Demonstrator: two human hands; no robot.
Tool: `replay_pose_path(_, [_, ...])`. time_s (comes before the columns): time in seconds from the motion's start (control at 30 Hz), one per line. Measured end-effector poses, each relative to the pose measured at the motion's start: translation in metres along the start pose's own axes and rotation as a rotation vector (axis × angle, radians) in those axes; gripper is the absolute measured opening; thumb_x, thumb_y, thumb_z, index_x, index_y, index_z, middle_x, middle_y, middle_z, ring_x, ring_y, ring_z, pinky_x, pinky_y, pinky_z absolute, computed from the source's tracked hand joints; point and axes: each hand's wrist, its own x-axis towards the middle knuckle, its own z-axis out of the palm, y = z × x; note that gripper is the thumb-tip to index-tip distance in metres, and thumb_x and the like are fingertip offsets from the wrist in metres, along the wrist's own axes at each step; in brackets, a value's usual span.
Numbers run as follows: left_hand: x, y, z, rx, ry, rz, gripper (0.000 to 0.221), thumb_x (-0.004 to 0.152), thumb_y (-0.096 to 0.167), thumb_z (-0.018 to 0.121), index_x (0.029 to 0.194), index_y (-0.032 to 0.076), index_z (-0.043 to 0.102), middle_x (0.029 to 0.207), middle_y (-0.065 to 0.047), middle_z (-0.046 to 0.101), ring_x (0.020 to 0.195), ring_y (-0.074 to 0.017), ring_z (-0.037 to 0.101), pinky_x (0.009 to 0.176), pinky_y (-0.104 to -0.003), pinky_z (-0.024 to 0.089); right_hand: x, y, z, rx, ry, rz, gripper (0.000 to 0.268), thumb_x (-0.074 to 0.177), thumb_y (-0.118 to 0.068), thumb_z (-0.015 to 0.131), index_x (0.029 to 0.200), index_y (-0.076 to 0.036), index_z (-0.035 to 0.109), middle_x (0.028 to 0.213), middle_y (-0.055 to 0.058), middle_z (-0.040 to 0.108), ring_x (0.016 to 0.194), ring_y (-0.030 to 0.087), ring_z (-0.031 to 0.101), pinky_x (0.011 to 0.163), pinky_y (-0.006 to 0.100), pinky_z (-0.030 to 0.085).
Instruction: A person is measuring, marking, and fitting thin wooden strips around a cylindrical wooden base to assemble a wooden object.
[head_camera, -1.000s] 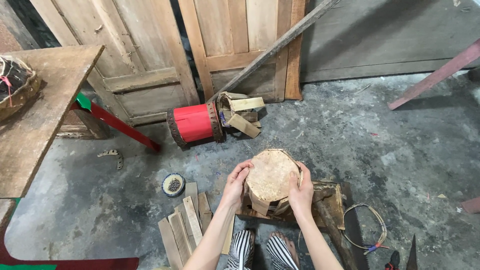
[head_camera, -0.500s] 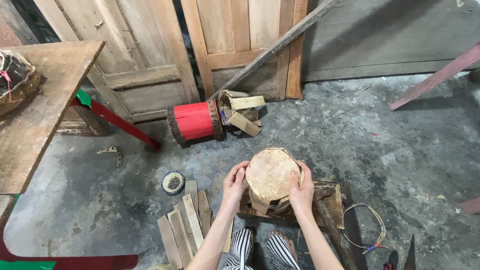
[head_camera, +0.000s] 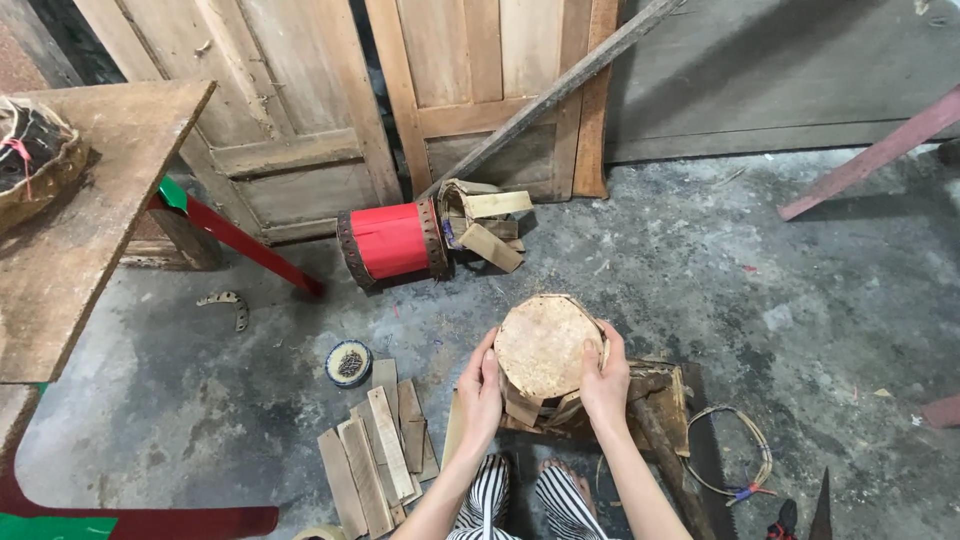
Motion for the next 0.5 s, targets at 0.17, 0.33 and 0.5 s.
replay_pose_path(0.17, [-0.003,-0.006,-0.001,-0.006,-0.044,0.009,0.050,0.103,0.027,0.041,0.146,0.006,0.053,0.150,-0.009,0.059,0.138,-0.0214,0.055,0.113,-0.032,0.042,0.001,-0.002,-0.001,-0.021,-0.030,0.000,0.041,0.101,-0.014,0.050,0.142,-0.015,0.050,0.128,0.013,0.065,0.110,0.025,0.065,0.092,0.036,0.051])
replay_pose_path(0.33, [-0.012,0.006,0.003,0.252,-0.120,0.154,0.056,0.104,0.028,0.033,0.154,0.003,0.034,0.159,-0.016,0.042,0.143,-0.0323,0.045,0.117,-0.042,0.035,0.000,-0.003,-0.001,0.000,-0.038,0.014,0.042,0.101,-0.013,0.050,0.143,-0.015,0.049,0.130,0.013,0.065,0.113,0.025,0.064,0.094,0.036,0.050])
replay_pose_path(0.5, [-0.011,0.006,0.004,0.329,-0.119,0.205,0.056,0.106,0.029,0.032,0.153,0.001,0.034,0.155,-0.019,0.044,0.140,-0.0342,0.047,0.115,-0.042,0.037,0.002,-0.001,0.000,0.009,-0.031,0.018,0.042,0.101,-0.013,0.050,0.143,-0.015,0.050,0.128,0.013,0.065,0.110,0.024,0.064,0.093,0.035,0.051])
